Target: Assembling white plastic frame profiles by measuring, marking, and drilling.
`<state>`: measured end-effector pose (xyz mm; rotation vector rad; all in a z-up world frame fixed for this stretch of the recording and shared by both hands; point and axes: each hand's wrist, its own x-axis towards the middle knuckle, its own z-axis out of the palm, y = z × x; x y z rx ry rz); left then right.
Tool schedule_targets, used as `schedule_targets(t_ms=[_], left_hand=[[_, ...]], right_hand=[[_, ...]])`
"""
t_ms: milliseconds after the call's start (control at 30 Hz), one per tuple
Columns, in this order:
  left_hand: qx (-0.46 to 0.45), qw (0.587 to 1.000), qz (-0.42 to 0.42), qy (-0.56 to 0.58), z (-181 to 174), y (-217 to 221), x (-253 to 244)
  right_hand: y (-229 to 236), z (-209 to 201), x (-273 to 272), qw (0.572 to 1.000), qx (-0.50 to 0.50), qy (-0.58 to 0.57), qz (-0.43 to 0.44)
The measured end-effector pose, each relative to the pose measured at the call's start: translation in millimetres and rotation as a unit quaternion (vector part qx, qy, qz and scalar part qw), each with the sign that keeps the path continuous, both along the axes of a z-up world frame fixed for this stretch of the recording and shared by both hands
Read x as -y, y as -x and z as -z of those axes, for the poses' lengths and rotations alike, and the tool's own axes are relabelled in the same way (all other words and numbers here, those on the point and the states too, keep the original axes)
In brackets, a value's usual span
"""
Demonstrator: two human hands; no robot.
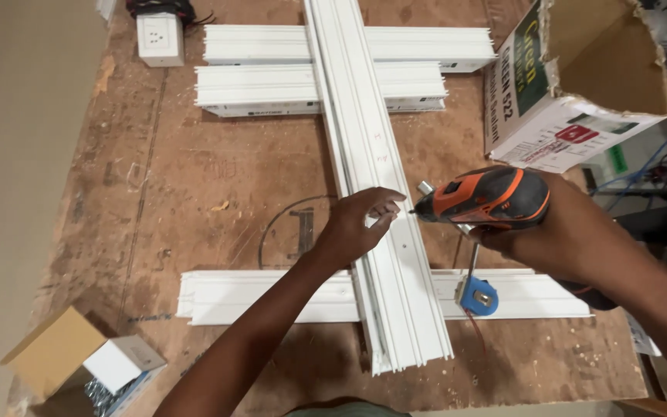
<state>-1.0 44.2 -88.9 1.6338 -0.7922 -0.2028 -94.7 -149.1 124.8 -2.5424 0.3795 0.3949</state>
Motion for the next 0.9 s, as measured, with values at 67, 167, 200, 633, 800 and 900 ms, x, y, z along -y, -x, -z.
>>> schedule_targets(t_ms=[67,167,200,633,800,900], left_hand=[[0.012,1.0,0.011,0.018,-1.4,-7.2,8.0],[0.022,0.999,0.025,-0.034,-2.8,-14.1,12.9],[0.01,0.999,0.026,-0.029,-0.5,-15.3,13.2],[0.01,1.0,-0.014,-0.013,5.1,-18.9,13.4],[0.025,0.999,-0.023,-0.032,1.7,-17.1,14.2],[0.023,0.999,-0.023,-0.036,0.0,-15.7,13.6]], right_hand=[[-4.4,-3.1,-0.9,1.0,0.015,-0.013,0.007],[-12.6,-10.3,-6.8,0.999,-0.038,0.026,0.024],[-15.4,-9.2,-6.1,0.999,-0.033,0.025,0.021],[-34.1,9.1,1.5,1.0,-0.007,0.016,-0.016],[-36.3,4.7,-2.8,0.999,-0.034,0.033,-0.009],[-36.2,7.4,0.3,0.999,-0.024,0.022,-0.015]])
